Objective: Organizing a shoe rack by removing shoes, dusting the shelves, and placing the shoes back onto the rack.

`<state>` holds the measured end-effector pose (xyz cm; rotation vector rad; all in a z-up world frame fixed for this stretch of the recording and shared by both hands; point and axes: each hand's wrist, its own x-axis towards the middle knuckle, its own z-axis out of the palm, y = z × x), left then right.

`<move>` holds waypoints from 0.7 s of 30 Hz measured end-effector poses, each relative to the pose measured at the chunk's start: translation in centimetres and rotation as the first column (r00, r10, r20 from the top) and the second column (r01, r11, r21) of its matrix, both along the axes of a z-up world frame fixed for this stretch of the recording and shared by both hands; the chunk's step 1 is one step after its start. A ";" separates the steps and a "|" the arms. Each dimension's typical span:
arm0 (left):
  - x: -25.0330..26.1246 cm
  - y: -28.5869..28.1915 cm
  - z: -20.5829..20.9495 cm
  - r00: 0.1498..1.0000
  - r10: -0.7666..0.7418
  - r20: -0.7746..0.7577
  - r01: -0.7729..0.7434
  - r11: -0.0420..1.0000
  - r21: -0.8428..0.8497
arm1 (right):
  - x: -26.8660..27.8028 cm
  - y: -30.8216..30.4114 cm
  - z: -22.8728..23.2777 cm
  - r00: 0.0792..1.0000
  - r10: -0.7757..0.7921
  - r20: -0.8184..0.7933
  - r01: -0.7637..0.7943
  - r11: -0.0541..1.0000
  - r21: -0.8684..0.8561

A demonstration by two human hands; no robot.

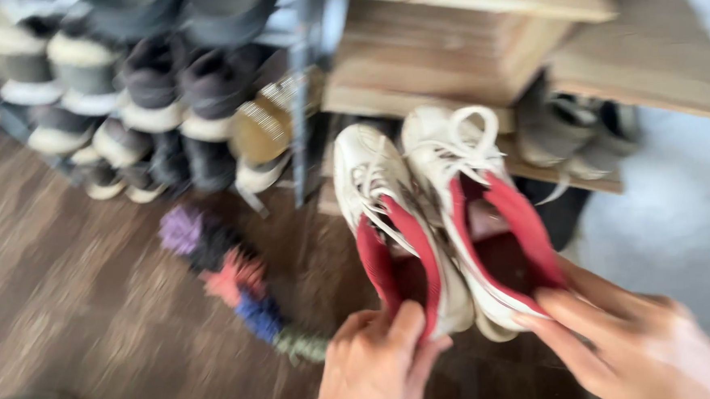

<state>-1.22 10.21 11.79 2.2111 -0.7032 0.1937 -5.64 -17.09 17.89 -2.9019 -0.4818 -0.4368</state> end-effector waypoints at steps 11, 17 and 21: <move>2.4 -15.3 7.5 0.900 -0.273 0.340 0.263 0.962 0.076 | -4.5 -12.1 2.9 0.937 -0.020 0.350 0.020 1.000 0.001; 5.7 -20.4 10.7 0.870 -0.411 0.272 0.376 0.910 0.173 | -4.2 -15.8 2.2 0.960 -0.187 0.211 0.164 0.979 0.123; 9.5 -23.6 13.0 0.876 -0.375 0.305 0.302 0.917 0.261 | 1.8 -12.7 4.8 0.765 -0.627 0.148 0.476 0.704 0.526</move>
